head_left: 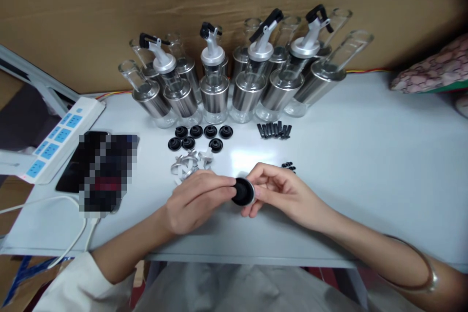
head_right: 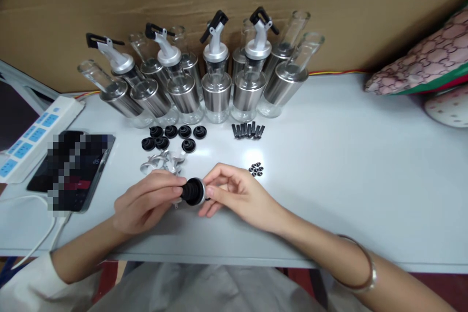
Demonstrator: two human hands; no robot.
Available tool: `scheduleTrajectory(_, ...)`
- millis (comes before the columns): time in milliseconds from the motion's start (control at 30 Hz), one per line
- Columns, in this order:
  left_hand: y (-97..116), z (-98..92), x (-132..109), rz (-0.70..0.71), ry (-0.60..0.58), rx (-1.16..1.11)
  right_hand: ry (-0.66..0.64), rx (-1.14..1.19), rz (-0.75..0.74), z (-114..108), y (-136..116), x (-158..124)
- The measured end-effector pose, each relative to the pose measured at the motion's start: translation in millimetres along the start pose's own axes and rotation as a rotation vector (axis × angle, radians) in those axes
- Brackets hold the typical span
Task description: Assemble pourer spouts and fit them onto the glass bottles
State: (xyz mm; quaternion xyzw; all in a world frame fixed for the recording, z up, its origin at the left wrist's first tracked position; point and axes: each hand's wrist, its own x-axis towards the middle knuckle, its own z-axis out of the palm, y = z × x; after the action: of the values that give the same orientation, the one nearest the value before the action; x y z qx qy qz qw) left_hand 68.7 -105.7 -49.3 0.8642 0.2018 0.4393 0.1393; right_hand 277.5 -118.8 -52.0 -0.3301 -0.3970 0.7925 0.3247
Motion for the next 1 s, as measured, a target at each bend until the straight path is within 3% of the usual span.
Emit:
scheduleTrajectory(300, -2.1, 5.5, -1.5, 0.022, -0.051, -0.028, -0.03, -0.038, 0.035, -3.0, -2.5, 0.9)
scheduleTrajectory(533, -2.4, 9.1, -0.7, -0.061, -0.033, -0.019, 0.004, -0.312, -0.07, -0.6, -3.6, -0.8)
scheduleTrajectory(633, -3.6, 7.8, -1.4, -0.059, -0.063, -0.064, 0.097, -0.586, -0.221, -4.1, -0.1, -2.3)
scheduleTrajectory(733, -5.1, 7.5, -3.7, -0.058, -0.095, -0.122, 0.186, -0.826, -0.499, -9.4, 2.4, -3.9)
scheduleTrajectory(833, -5.7, 8.2, -5.2, -0.08, -0.11, -0.18, 0.121, -0.944, -0.733, -13.1, 1.3, -4.2)
scheduleTrajectory(1000, -5.5, 7.5, -4.7, -0.067, -0.133, -0.166, 0.032, -1.065, -0.792, -14.2, -2.6, -3.1)
